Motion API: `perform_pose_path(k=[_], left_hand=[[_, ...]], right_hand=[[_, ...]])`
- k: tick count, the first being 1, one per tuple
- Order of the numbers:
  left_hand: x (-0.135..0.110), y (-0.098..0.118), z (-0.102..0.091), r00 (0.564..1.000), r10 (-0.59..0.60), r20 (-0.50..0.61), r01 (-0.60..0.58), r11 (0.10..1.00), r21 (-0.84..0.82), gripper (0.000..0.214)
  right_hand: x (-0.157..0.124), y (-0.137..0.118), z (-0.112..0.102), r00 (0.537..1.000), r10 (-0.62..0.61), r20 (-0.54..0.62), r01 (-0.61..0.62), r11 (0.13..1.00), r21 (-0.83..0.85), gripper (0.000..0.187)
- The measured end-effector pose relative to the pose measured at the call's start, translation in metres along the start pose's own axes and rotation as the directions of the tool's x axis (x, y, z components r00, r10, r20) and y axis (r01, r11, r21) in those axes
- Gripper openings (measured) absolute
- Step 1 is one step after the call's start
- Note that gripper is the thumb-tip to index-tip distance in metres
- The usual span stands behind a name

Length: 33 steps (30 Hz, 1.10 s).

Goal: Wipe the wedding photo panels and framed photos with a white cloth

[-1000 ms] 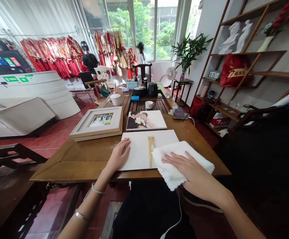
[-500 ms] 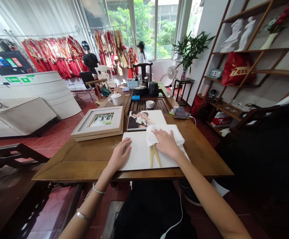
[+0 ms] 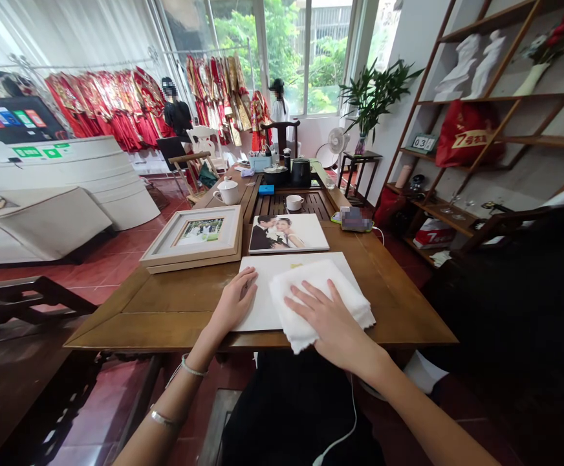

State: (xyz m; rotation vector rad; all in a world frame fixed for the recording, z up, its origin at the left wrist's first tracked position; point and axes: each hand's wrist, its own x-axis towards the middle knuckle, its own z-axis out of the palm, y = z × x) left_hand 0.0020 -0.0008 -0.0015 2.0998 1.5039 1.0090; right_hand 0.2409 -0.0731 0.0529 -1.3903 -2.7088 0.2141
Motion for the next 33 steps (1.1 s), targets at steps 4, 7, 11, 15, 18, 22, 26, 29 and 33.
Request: perform_pose_path(k=[4,7,11,15,18,22,26,29,33], left_hand=[[0.000,-0.001,0.000,1.000,0.021,-0.015,-0.021,1.000,-0.009,0.031],[0.000,0.000,0.000,1.000,0.015,-0.010,-0.015,1.000,-0.010,0.032],[0.000,0.000,0.000,1.000,0.019,-0.010,-0.019,1.000,-0.015,0.032],[0.000,-0.001,0.001,0.999,0.021,-0.028,-0.022,0.999,-0.028,0.031],[0.000,-0.001,0.001,1.000,0.013,-0.016,-0.014,1.000,-0.019,0.032],[0.000,-0.002,0.001,1.000,0.016,-0.016,-0.016,1.000,-0.022,0.032],[0.000,-0.004,0.001,0.999,0.031,-0.021,-0.031,0.999,-0.032,0.031],[0.000,-0.005,0.001,0.999,0.031,-0.022,-0.032,0.999,-0.027,0.031],[0.000,-0.003,0.001,0.999,0.027,-0.019,-0.027,0.999,-0.017,0.031]], right_hand=[[-0.032,-0.006,0.000,0.997,-0.079,-0.008,0.080,0.995,0.067,0.099],[-0.040,-0.002,-0.002,0.994,-0.108,-0.013,0.108,0.989,0.100,0.096],[-0.025,0.008,-0.002,0.998,-0.069,-0.015,0.070,0.992,0.104,0.092],[0.009,0.020,-0.001,0.998,0.009,-0.064,-0.005,0.998,0.068,0.092],[0.039,0.026,-0.002,0.996,0.070,-0.059,-0.068,0.997,0.039,0.087],[0.069,0.021,-0.001,0.988,0.142,-0.059,-0.141,0.990,0.011,0.079],[0.078,0.007,0.006,0.983,0.159,-0.094,-0.163,0.986,-0.033,0.077],[0.067,-0.002,0.009,0.991,0.093,-0.092,-0.096,0.995,-0.028,0.081],[0.032,-0.011,0.008,0.997,-0.034,-0.069,0.035,0.999,0.018,0.088]])
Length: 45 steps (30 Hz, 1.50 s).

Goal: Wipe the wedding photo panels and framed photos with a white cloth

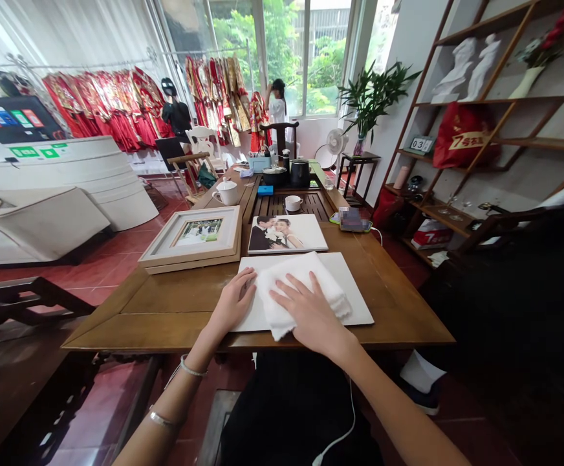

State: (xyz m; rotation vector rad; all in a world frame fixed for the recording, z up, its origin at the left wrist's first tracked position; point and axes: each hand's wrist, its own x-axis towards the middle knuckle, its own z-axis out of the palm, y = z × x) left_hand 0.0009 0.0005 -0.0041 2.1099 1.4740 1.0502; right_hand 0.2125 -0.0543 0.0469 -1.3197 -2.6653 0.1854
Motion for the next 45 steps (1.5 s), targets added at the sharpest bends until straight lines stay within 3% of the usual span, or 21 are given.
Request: perform_pose_path(k=[4,8,14,20,28,33,41,45], left_hand=[[0.000,0.003,-0.001,1.000,-0.011,0.000,0.011,1.000,0.000,0.032],[0.000,0.003,-0.001,1.000,-0.016,0.004,0.016,1.000,-0.001,0.032],[0.001,-0.001,0.000,1.000,-0.003,0.000,0.003,1.000,-0.014,0.031],[0.001,-0.003,0.000,1.000,-0.002,0.004,0.002,1.000,0.003,0.031],[0.001,-0.002,-0.001,1.000,-0.001,0.006,0.001,1.000,0.008,0.031],[0.001,-0.001,-0.002,1.000,0.022,-0.022,-0.023,0.998,-0.050,0.027],[0.000,-0.002,-0.002,0.999,0.001,-0.036,-0.003,0.997,-0.072,0.026],[0.000,0.000,-0.002,1.000,0.013,-0.028,-0.014,0.999,-0.052,0.026]], right_hand=[[-0.034,-0.004,-0.008,0.993,-0.105,0.054,0.101,0.993,0.065,0.094],[-0.042,0.004,-0.018,0.983,-0.156,0.094,0.139,0.977,0.164,0.089],[-0.013,0.029,-0.015,0.996,-0.085,0.029,0.078,0.979,0.189,0.079],[0.028,0.047,-0.008,1.000,0.010,0.019,-0.012,0.993,0.120,0.083],[0.056,0.032,-0.003,0.996,0.080,0.043,-0.078,0.996,-0.034,0.079],[0.039,0.014,0.001,0.997,-0.061,0.051,0.062,0.997,-0.036,0.081],[-0.022,-0.007,-0.009,0.982,-0.160,0.096,0.155,0.987,0.052,0.092],[-0.035,-0.009,-0.019,0.978,-0.155,0.139,0.145,0.986,0.083,0.091]])
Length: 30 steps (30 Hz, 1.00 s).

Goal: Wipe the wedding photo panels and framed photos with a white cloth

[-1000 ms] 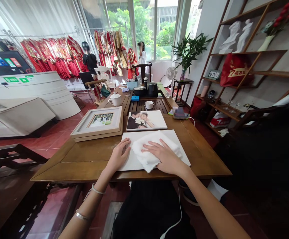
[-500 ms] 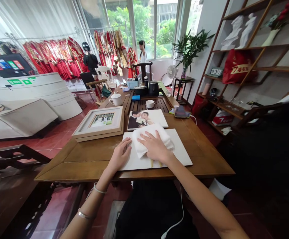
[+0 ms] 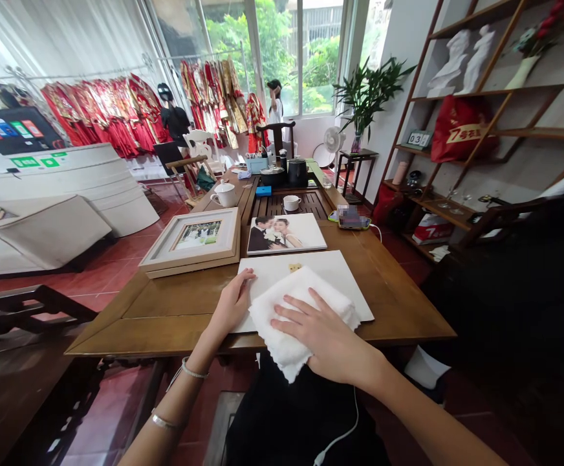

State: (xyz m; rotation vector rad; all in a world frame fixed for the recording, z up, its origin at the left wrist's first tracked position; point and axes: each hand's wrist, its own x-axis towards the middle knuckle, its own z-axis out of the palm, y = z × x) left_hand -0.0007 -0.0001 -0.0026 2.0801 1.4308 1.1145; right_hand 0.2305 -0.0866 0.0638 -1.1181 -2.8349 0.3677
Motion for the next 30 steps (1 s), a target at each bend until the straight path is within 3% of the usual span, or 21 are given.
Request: perform_pose_path(k=[4,13,18,23,30], left_hand=[[0.000,0.002,-0.001,1.000,-0.013,0.014,0.013,1.000,0.009,0.026],[0.001,0.002,0.001,1.000,-0.026,0.006,0.026,1.000,-0.004,0.028],[0.000,0.000,0.001,0.999,-0.050,-0.015,0.050,0.999,-0.020,0.031],[-0.001,0.002,0.000,0.998,-0.061,-0.012,0.061,0.997,-0.054,0.029],[-0.001,-0.003,0.003,0.998,-0.050,-0.044,0.046,0.995,-0.093,0.027]], right_hand=[[0.013,0.009,-0.005,0.999,0.048,0.009,-0.048,0.999,0.000,0.089],[0.074,0.048,-0.006,0.978,0.195,-0.074,-0.200,0.977,-0.072,0.081],[0.093,0.049,-0.002,0.959,0.261,-0.108,-0.272,0.956,-0.106,0.078],[0.079,0.034,0.003,0.984,0.148,-0.095,-0.161,0.977,-0.143,0.082],[0.022,0.009,0.006,1.000,-0.013,-0.019,0.012,0.998,-0.060,0.095]])
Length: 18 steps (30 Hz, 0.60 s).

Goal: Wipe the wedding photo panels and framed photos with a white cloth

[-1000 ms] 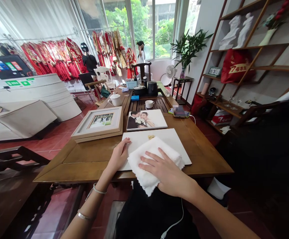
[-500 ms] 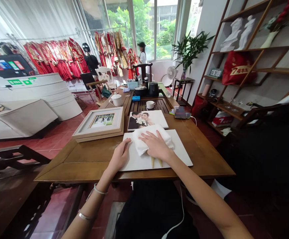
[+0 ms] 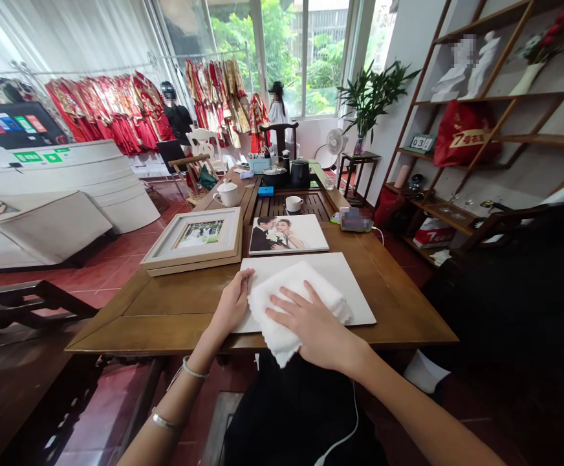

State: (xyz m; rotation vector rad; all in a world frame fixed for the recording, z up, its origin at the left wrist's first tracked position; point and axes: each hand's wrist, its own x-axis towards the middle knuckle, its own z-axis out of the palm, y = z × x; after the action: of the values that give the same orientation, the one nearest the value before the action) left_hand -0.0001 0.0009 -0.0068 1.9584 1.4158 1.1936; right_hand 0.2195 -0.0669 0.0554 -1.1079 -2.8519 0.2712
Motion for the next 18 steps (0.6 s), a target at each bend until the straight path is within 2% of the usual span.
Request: perform_pose_path(k=[4,8,15,18], left_hand=[[0.001,0.001,0.000,1.000,0.012,-0.004,-0.012,1.000,0.028,0.027],[0.001,0.004,-0.002,1.000,0.002,0.012,-0.003,0.999,0.052,0.028],[0.001,0.006,-0.003,1.000,0.007,-0.001,-0.007,0.998,0.059,0.028],[0.001,0.009,-0.005,0.998,0.064,-0.023,-0.062,0.996,0.070,0.028]], right_hand=[[-0.021,-0.006,-0.009,0.997,-0.041,0.061,0.037,0.997,0.071,0.098],[-0.016,-0.001,-0.011,0.999,-0.017,0.049,0.012,0.996,0.088,0.093],[0.043,0.027,-0.002,0.985,0.156,-0.076,-0.156,0.988,0.002,0.082],[0.069,0.032,-0.004,0.975,0.203,-0.090,-0.207,0.978,-0.036,0.076]])
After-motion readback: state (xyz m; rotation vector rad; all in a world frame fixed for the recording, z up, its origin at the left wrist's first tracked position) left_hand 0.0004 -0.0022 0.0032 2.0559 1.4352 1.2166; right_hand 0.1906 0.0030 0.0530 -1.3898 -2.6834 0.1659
